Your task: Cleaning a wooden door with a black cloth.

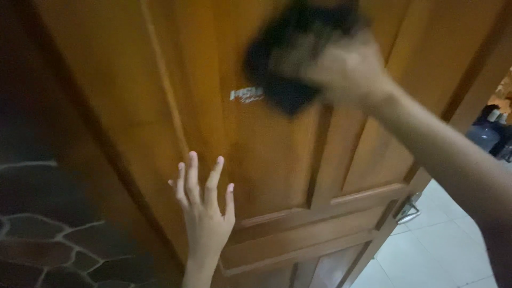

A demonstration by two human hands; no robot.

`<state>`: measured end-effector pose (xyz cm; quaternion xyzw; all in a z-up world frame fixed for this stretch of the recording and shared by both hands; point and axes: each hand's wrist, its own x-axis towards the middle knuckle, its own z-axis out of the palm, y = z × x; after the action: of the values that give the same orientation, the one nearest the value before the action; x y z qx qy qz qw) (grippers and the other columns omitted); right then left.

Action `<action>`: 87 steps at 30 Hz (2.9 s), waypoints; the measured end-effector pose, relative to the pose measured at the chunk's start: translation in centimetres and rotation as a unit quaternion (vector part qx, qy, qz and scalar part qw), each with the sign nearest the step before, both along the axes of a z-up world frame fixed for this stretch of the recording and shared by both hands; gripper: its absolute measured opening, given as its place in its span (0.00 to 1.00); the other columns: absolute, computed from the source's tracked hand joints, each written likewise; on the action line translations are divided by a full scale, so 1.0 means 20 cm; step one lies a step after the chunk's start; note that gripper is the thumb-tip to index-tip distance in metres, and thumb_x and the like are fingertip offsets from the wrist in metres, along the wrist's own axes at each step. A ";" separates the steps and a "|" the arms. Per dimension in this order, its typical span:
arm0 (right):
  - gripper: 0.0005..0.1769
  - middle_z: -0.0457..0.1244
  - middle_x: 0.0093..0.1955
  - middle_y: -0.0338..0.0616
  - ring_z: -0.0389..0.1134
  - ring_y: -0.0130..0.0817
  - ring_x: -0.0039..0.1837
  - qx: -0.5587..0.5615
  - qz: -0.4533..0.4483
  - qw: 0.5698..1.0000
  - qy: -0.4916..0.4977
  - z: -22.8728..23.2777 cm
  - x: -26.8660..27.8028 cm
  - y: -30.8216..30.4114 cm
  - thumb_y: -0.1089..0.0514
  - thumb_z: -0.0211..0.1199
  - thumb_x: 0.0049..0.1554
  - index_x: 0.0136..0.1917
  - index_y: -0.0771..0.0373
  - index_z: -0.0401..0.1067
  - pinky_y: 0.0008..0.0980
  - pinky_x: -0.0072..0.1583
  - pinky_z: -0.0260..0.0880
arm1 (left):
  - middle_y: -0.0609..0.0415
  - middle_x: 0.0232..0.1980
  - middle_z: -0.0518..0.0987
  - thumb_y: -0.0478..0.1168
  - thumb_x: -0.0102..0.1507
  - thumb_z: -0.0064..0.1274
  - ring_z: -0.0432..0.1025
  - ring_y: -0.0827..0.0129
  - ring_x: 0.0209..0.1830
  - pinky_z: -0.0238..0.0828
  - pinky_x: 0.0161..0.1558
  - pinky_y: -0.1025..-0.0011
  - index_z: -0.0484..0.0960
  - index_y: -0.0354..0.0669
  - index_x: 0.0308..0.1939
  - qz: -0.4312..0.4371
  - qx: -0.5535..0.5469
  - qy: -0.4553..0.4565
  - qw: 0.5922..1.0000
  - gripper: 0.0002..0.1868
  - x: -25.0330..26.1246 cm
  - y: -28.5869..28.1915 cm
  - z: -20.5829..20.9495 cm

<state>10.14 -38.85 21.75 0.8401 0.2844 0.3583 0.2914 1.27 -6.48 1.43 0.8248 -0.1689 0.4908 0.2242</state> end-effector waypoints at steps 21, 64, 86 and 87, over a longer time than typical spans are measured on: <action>0.28 0.55 0.76 0.30 0.58 0.30 0.73 -0.192 0.069 0.951 0.230 -0.98 0.61 -1.29 0.42 0.53 0.63 0.76 0.37 0.57 0.46 0.71 0.59 | 0.41 0.85 0.38 0.62 0.70 0.41 0.27 0.41 0.84 0.15 0.73 0.27 0.56 0.63 0.81 0.146 0.036 0.018 0.989 0.36 0.28 -0.66 -0.11; 0.36 0.52 0.81 0.26 0.54 0.33 0.79 -0.099 0.142 0.982 0.069 -1.34 0.32 -1.71 0.49 0.55 0.56 0.77 0.31 0.59 0.56 0.70 0.52 | 0.31 0.84 0.44 0.58 0.66 0.57 0.39 0.45 0.86 0.22 0.80 0.43 0.58 0.56 0.81 0.040 0.040 -0.085 0.995 0.42 0.50 -1.39 -0.05; 0.30 0.42 0.83 0.63 0.33 0.71 0.84 0.523 -0.005 0.851 -0.035 -2.09 -0.01 -1.80 0.48 0.61 0.54 0.65 0.67 0.67 0.59 0.80 0.36 | 0.32 0.85 0.41 0.58 0.68 0.58 0.37 0.44 0.88 0.20 0.82 0.43 0.56 0.57 0.82 0.041 0.027 -0.086 0.995 0.43 0.54 -1.39 -0.08; 0.32 0.40 0.85 0.61 0.31 0.67 0.86 0.546 -0.028 0.837 -0.032 -2.24 -0.02 -1.76 0.49 0.59 0.56 0.69 0.66 0.62 0.57 0.81 0.35 | 0.31 0.85 0.40 0.59 0.67 0.57 0.36 0.43 0.87 0.19 0.82 0.42 0.55 0.57 0.83 0.047 0.038 -0.084 0.995 0.44 0.54 -1.38 -0.09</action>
<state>9.67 -74.05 -23.07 0.8584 0.0097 0.4740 -0.1959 12.09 -34.15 -0.32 0.7959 -0.1669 0.5612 0.1541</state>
